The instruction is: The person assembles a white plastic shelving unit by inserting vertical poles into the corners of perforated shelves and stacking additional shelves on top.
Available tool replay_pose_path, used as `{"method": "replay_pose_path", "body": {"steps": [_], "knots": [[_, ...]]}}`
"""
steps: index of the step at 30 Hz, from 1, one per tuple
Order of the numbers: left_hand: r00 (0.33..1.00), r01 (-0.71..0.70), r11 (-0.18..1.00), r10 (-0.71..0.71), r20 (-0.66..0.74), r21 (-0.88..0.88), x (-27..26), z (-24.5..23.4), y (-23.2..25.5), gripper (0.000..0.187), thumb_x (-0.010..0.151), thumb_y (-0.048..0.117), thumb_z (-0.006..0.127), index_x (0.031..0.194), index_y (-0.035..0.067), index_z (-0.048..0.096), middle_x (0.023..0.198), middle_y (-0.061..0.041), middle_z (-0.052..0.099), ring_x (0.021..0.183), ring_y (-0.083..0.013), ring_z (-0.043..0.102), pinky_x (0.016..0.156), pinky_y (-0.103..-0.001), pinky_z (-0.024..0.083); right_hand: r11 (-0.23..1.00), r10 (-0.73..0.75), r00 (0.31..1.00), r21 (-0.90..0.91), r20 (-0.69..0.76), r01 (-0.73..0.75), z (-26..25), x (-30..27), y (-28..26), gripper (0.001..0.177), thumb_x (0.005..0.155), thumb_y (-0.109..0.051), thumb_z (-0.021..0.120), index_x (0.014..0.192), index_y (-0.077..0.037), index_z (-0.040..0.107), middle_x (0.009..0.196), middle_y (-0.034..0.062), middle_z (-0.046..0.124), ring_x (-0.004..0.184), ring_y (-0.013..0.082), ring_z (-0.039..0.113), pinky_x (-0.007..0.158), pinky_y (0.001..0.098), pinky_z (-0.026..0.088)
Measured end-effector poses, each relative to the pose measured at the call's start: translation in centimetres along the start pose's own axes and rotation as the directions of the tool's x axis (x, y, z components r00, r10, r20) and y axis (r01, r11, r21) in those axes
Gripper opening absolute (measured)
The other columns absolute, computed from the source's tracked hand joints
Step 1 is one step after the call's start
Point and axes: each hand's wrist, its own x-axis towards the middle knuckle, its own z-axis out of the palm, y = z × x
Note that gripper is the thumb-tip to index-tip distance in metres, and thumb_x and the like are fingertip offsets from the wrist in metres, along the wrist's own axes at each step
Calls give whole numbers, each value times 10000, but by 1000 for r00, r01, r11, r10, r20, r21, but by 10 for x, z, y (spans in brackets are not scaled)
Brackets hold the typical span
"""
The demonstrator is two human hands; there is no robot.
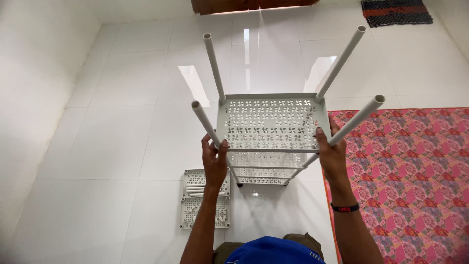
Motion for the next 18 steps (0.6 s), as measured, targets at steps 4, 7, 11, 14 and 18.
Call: {"method": "replay_pose_path", "body": {"steps": [4,7,11,14,18], "knots": [[1000,12,995,-11,18,-103,-3,3,-4,546,1025,323,621,1429,62,363,898,-74,665,884,-96,623,785,-282,513,999,-43,999,20,-5,43,-1,2,4,553,1042,-227,605,1520,16,466,1112,54,648,979,94,583,782,269,530],[999,25,995,-22,28,-96,3,2,-5,521,1041,334,603,1418,61,370,897,-70,666,852,-93,594,735,-289,492,994,-92,996,51,2,92,-1,0,7,546,1039,-206,602,1513,17,449,1199,56,639,1049,98,586,882,276,526],[998,26,996,-21,58,-80,3,-3,-9,576,1031,366,603,1466,85,350,877,-58,647,823,-92,582,724,-288,486,992,-119,993,49,-21,119,1,-6,15,526,1086,-204,594,1532,31,444,1259,91,623,1102,121,581,973,305,510],[996,46,997,-42,74,-63,2,-6,-12,613,1019,408,615,1478,90,362,854,-64,621,806,-112,565,704,-315,475,984,-178,972,-41,-153,174,6,-13,25,781,999,-299,670,1557,-4,209,1240,101,491,1072,160,525,882,343,511],[994,-79,997,79,74,-1,2,-13,-13,592,1017,454,623,1433,69,449,1100,-84,622,1011,-162,621,920,-386,542,753,-589,774,-506,-234,420,5,-25,28,858,1032,-371,753,1581,-28,190,1339,127,319,1295,208,351,1067,418,459]]}}
